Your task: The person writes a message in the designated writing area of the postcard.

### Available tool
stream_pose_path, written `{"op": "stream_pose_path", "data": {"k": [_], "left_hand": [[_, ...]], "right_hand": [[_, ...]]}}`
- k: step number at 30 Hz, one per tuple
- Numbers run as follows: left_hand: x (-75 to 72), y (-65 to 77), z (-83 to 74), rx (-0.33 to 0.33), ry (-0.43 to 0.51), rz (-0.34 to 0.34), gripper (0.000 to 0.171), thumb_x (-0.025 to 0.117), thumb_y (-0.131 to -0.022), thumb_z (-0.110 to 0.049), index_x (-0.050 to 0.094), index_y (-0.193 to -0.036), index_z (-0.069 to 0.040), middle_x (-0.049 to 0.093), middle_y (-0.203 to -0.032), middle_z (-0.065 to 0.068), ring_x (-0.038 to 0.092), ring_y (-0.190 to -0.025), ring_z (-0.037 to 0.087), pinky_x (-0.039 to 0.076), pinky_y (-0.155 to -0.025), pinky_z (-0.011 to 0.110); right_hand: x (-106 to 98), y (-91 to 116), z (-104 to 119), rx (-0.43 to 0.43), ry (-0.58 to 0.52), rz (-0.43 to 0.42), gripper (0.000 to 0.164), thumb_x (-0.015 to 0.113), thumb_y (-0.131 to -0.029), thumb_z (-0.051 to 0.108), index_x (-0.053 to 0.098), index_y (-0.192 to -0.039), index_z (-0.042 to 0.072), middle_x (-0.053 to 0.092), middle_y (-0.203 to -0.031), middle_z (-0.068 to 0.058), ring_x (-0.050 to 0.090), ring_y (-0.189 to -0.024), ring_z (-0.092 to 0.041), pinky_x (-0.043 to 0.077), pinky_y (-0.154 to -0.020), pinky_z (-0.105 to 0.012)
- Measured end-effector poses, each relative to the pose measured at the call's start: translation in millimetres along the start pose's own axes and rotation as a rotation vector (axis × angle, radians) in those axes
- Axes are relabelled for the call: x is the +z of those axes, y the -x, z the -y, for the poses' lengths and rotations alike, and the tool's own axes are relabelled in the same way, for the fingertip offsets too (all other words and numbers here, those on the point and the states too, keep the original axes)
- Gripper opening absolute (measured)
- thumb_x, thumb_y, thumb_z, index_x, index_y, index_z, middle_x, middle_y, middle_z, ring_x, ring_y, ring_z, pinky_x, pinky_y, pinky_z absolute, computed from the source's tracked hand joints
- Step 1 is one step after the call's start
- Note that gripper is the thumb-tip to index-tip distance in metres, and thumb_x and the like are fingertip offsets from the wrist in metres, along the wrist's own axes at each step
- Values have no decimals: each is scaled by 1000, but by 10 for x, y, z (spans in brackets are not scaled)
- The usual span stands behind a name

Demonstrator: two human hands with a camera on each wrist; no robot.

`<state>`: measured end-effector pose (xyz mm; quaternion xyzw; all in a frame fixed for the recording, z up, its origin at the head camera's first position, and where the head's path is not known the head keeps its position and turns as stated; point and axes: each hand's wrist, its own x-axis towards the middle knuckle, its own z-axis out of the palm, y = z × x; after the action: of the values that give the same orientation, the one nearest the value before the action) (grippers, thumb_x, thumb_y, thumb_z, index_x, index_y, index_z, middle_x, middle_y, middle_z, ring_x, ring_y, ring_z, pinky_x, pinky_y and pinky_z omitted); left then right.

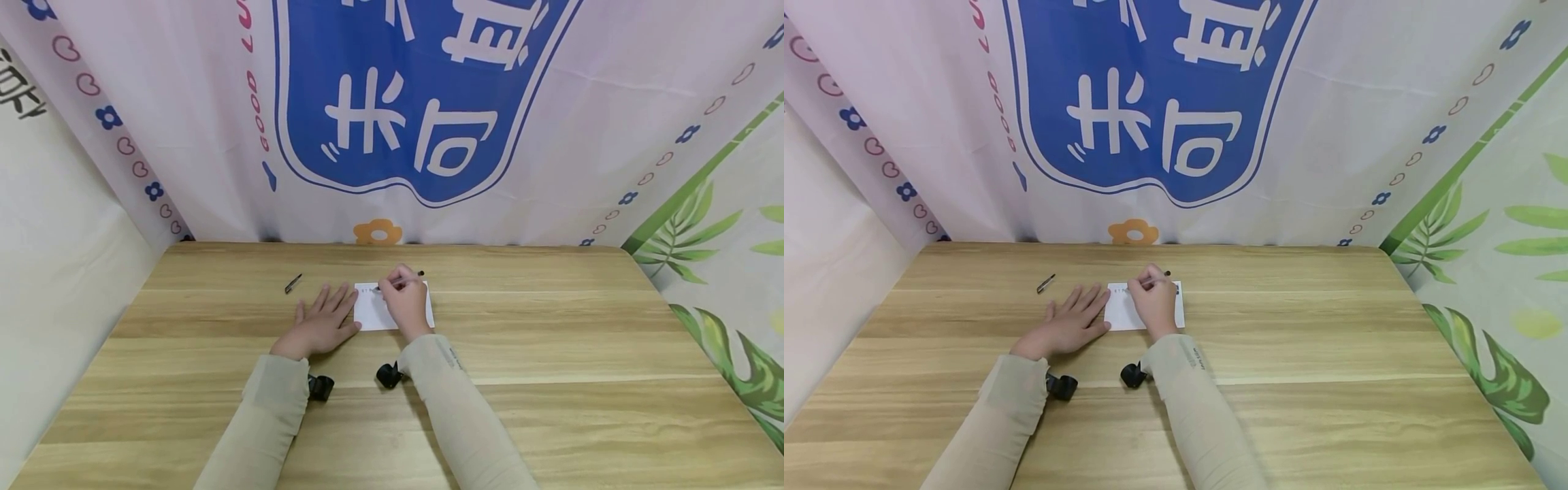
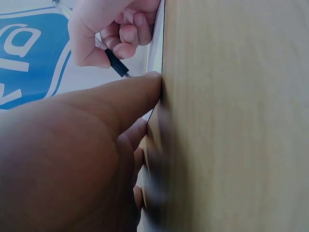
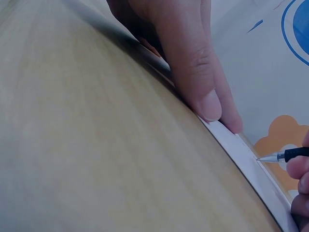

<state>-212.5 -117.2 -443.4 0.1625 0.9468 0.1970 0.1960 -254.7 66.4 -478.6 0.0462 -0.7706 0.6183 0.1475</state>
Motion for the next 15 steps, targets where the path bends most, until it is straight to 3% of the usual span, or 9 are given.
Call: {"op": "stream_pose_path", "data": {"k": [9, 15], "left_hand": [[23, -12, 36, 0, 19, -8, 73, 41, -106, -53, 12, -165, -20, -2, -171, 4, -13, -154, 37, -16, -110, 73], [62, -55, 71, -7, 14, -9, 70, 41, -107, -49, 9, -164, -22, -5, -171, 1, -16, -154, 34, -17, -111, 71]], "right_hand": [[-1, -1, 1, -10, -2, -9, 18, 64, -86, 2, 57, -70, 8, 63, -66, -3, 59, -57, -13, 46, -52, -24], [0, -2, -7, -9, -4, -6, 18, 64, -87, 1, 58, -71, 7, 62, -64, -2, 58, -58, -14, 44, -52, -24]]}}
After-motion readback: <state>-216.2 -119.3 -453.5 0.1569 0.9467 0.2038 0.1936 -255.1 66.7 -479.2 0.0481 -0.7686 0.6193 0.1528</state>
